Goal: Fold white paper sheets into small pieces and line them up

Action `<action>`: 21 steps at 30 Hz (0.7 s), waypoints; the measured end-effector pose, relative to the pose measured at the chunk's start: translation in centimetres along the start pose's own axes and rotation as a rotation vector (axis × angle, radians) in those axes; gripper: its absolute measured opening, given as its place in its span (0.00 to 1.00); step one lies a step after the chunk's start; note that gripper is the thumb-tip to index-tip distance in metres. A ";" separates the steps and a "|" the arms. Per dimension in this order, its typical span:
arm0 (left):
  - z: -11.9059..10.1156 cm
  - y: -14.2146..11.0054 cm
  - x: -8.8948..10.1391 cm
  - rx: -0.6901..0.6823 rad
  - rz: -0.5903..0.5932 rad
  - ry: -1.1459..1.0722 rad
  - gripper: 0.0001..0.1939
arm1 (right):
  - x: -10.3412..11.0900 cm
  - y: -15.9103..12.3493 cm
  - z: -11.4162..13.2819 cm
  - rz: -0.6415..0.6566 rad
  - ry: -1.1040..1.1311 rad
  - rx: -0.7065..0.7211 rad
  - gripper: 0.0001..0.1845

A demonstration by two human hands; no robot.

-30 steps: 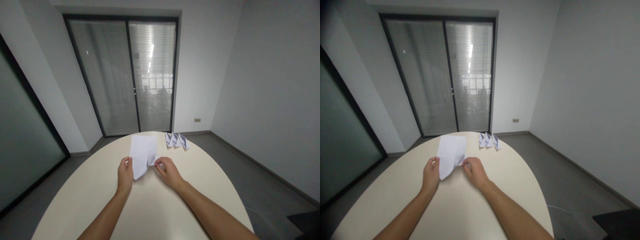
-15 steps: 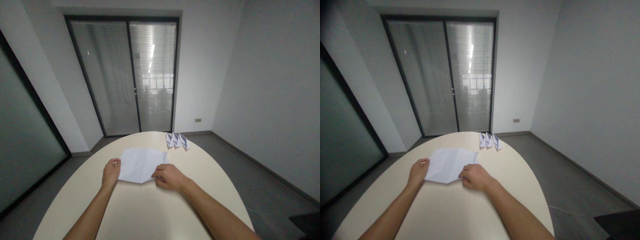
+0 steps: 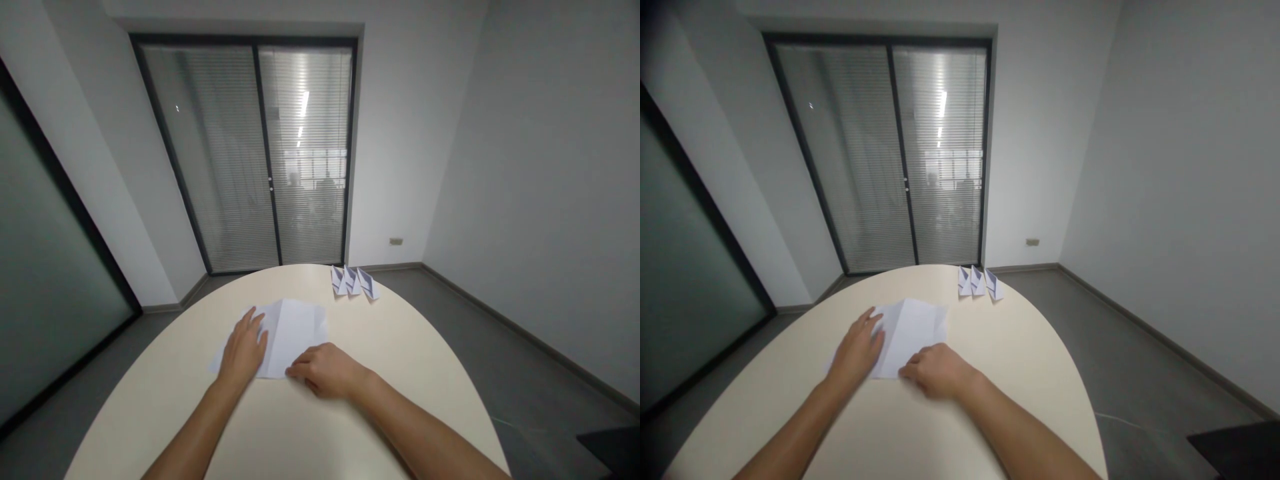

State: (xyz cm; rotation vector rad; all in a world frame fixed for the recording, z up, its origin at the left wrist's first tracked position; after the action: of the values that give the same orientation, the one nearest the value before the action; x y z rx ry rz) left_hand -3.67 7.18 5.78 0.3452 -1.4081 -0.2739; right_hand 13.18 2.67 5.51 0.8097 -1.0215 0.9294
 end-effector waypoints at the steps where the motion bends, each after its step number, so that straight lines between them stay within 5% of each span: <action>1: -1.5 -0.1 -0.7 -0.061 0.048 -0.055 0.26 | -0.1 0.2 0.5 0.003 -0.007 0.016 0.21; 5: -3.5 -1.1 -4.0 -0.049 0.285 -0.025 0.34 | -0.2 0.5 2.2 -0.004 -0.042 0.089 0.20; 8: -3.3 -1.5 -4.6 -0.083 0.362 -0.022 0.32 | 0.0 0.4 2.5 -0.012 -0.065 0.064 0.19; 14: -3.3 -1.4 -3.7 -0.220 0.374 -0.170 0.28 | 0.1 -0.1 2.8 0.009 0.230 0.023 0.23; 18: -4.4 -1.7 -3.4 -0.295 0.365 -0.250 0.26 | 0.8 0.1 1.6 -0.153 0.340 -0.100 0.17; 21: -5.1 -2.0 -3.1 -0.355 0.338 -0.281 0.27 | 0.5 -0.2 -0.4 -0.262 0.264 -0.260 0.31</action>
State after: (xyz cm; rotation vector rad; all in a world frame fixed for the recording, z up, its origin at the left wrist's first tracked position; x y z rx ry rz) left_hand 1.00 6.91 1.48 -0.2313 -1.6307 -0.2948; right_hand 13.61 3.04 5.83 0.5685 -0.7644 0.6423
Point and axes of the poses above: each hand's wrist, its own y-axis towards the middle knuckle, its own x-axis out of the back of the hand, z = x × y, the point moved 8 cm from there along y, towards the middle knuckle, and after that the axes turned 13 degrees about y, right-handed, at the moved point
